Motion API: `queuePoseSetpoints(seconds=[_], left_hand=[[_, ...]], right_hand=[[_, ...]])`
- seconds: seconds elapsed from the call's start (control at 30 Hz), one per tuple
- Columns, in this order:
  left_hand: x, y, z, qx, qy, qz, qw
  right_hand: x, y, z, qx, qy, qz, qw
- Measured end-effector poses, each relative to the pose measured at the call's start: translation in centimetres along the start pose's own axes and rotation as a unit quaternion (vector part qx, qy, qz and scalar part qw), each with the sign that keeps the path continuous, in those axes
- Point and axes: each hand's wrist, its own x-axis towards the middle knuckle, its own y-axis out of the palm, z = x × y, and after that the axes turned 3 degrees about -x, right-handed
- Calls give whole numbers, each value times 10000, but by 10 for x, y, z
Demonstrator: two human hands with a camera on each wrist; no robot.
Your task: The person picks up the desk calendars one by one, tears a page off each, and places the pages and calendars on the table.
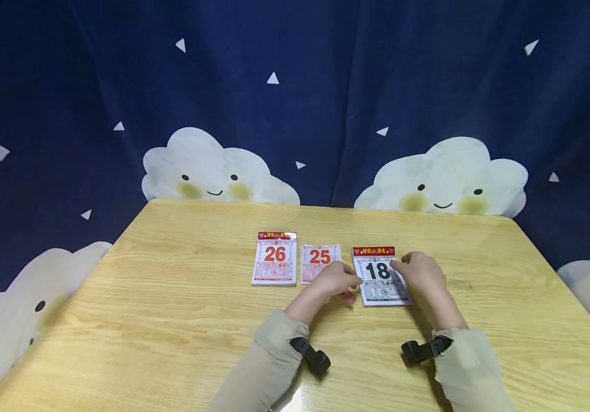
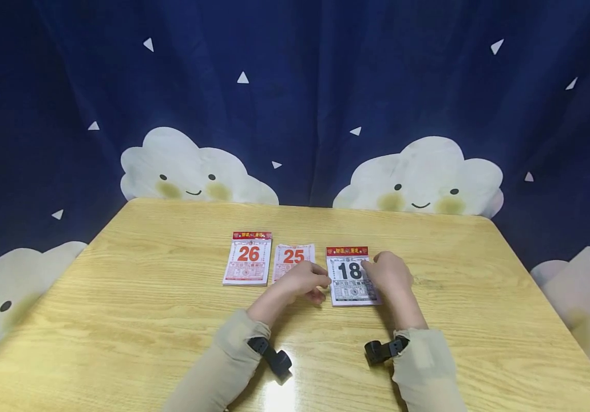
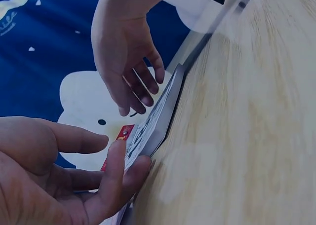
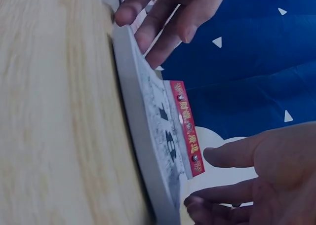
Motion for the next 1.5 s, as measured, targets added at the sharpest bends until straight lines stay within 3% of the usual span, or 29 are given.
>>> queuePoseSetpoints(seconds=[0.3, 0.67, 0.83, 0.93, 1.03, 1.17, 1.3, 1.4, 1.5], left_hand=[[5, 15, -2, 84, 113, -395, 9991], [7, 7, 0, 955, 887, -759, 9886], [6, 5, -1, 1180, 980, -1014, 9829], [5, 5, -1, 1047, 974, -1104, 9836], [5, 6, -1, 848, 998, -1176, 9844], [7, 5, -1, 623, 998, -1275, 9848], [10, 2, -2, -125, 1056, -1255, 9864], [11, -1, -4, -982, 1149, -1218, 9810], [13, -6, -6, -1676, 1278, -1269, 9693]], right_hand=[[3, 4, -9, 115, 144, 55, 9998], [10, 8, -8, 805, 65, 131, 9966], [11, 9, -5, 1155, -31, 46, 9933], [11, 11, -4, 1458, 13, -54, 9893], [12, 12, -1, 2136, 145, -147, 9767], [13, 10, 2, 3255, 301, -196, 9449], [13, 5, 4, 3697, 290, -291, 9282], [12, 1, 7, 3963, 280, -294, 9172], [8, -2, 11, 4381, 264, -223, 8983]])
